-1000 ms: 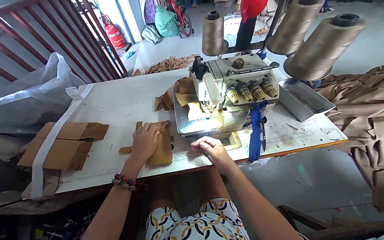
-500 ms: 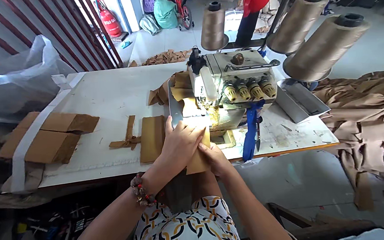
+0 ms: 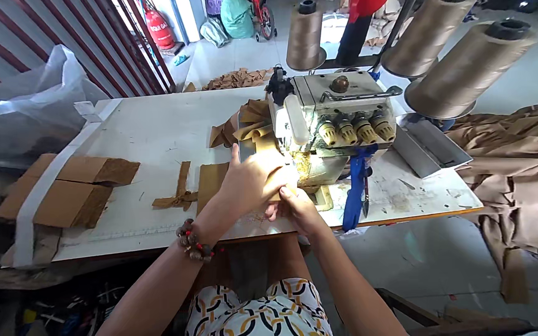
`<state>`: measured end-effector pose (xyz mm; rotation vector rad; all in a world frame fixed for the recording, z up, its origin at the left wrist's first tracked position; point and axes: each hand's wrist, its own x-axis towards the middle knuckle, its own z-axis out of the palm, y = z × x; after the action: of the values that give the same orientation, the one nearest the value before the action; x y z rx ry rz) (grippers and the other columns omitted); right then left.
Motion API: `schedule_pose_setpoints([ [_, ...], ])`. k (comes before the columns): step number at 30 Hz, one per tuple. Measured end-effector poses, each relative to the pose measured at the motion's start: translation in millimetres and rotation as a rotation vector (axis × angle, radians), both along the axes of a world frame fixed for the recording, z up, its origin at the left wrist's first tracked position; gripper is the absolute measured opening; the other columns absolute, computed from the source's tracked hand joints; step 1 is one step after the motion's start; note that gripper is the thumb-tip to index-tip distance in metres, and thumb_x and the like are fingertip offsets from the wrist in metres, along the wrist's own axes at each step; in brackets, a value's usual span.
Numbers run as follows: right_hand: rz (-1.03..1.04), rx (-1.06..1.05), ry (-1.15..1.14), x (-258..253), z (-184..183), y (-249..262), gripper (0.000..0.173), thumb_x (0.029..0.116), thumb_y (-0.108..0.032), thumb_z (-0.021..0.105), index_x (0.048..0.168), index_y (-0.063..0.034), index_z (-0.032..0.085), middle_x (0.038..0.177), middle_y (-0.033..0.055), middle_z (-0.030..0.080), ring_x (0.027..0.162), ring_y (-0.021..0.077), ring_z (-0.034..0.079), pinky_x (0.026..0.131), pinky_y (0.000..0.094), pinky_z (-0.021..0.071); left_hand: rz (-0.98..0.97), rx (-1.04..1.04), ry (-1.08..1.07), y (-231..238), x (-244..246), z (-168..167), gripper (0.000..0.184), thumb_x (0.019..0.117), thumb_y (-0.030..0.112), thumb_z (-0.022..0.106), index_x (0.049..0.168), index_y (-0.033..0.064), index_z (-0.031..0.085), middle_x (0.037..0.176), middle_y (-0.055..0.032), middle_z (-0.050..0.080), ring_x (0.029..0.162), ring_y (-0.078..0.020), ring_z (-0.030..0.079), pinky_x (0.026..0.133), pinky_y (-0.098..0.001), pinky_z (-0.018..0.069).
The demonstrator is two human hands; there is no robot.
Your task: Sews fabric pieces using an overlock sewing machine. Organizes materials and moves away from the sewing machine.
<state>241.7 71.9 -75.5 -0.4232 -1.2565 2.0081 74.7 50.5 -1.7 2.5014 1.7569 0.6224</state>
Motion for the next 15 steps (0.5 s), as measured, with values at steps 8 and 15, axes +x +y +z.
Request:
schedule_pose_setpoints([
  [8,0.032,0.061,0.008,1.0,-25.7,-2.7,0.046,0.1072,-0.019,0.024,0.086,-0.0105,0.064,0.076,0.0015,0.074,0.071,0.0126,0.073,0.071,0.0286,0.0604,0.029,-0.210,-0.059,61.7,-19.1,17.4,0.058,0.0882,0.054,0.072,0.126,0.0104,0.067,0.128,-0.0135,0.067,0.130,-0.0331,0.058,0.114,-0.0757,0.0173],
  [15,-0.056,0.107,0.038,-0.3,-30.0,-2.0,0.067,0.1084,-0.035,0.010,0.068,-0.0173,0.060,0.085,0.0007,0.076,0.084,0.0142,0.074,0.082,0.0321,0.0601,0.117,-0.099,-0.151,4.1,-54.3,9.7,0.039,0.1025,0.024,0.064,0.135,0.0035,0.060,0.142,-0.0183,0.058,0.127,-0.0370,0.059,0.107,-0.0596,0.0453],
])
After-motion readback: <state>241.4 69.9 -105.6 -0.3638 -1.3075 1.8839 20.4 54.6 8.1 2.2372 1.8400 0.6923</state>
